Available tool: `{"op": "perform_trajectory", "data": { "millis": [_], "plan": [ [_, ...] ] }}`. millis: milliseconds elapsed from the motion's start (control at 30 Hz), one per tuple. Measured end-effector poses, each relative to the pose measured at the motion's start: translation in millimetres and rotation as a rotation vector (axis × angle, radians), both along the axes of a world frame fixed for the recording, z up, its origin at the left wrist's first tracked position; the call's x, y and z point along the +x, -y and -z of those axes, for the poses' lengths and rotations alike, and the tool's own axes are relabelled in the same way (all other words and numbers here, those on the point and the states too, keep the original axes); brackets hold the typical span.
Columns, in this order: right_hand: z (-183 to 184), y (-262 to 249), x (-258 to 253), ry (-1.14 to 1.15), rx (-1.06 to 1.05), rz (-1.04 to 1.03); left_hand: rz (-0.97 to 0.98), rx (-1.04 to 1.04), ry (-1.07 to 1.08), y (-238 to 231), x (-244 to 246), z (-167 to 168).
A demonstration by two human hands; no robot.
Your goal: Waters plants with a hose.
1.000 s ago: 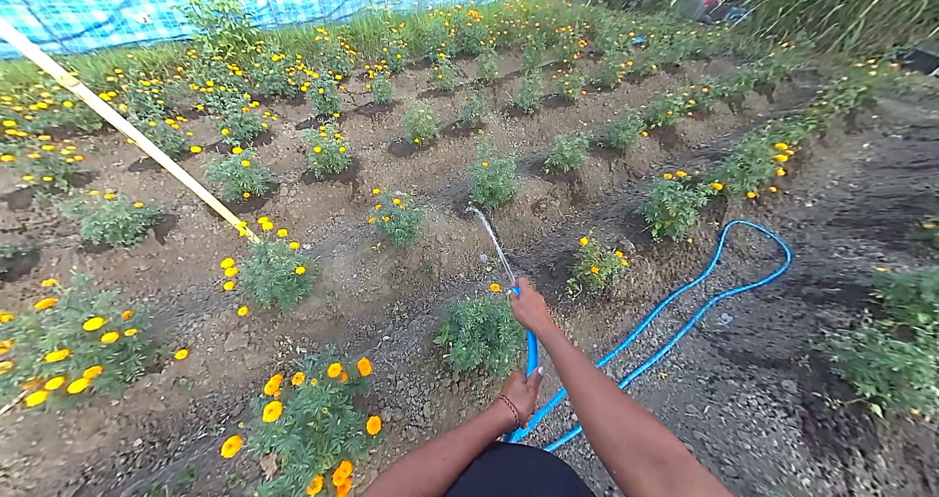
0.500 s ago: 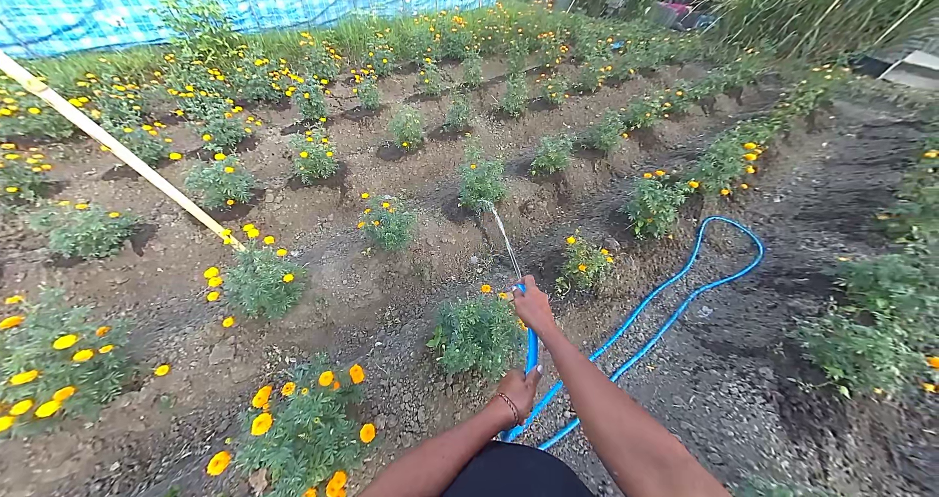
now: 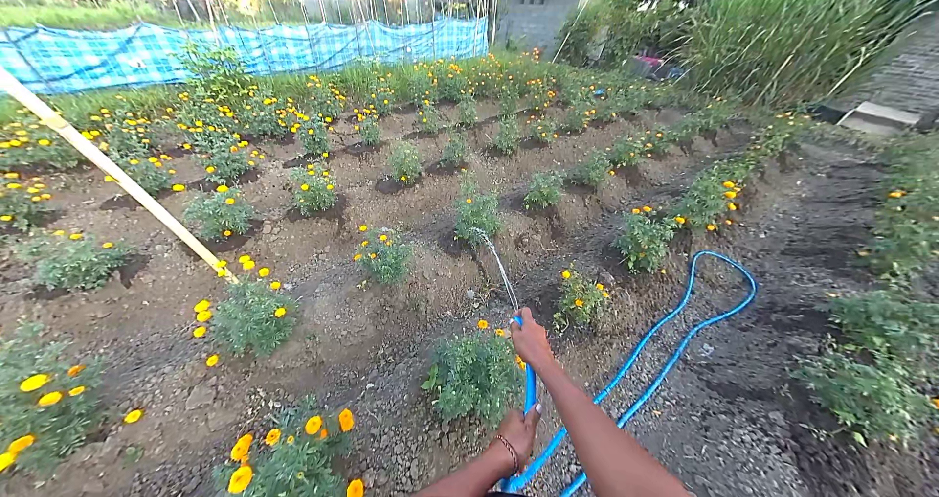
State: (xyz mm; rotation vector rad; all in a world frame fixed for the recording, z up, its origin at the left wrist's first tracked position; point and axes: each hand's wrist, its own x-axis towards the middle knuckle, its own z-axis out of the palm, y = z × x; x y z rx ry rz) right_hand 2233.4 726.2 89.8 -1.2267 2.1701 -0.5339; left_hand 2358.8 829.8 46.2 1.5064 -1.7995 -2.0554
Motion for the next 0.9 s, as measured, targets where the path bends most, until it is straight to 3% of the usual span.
{"op": "perform_trajectory", "data": {
  "millis": [900],
  "plan": [
    [0.5, 8.0, -19.6, -0.013, 0.009, 0.014, 0.022, -0.006, -0.013, 9.6, -17.4, -2.4]
  ]
}}
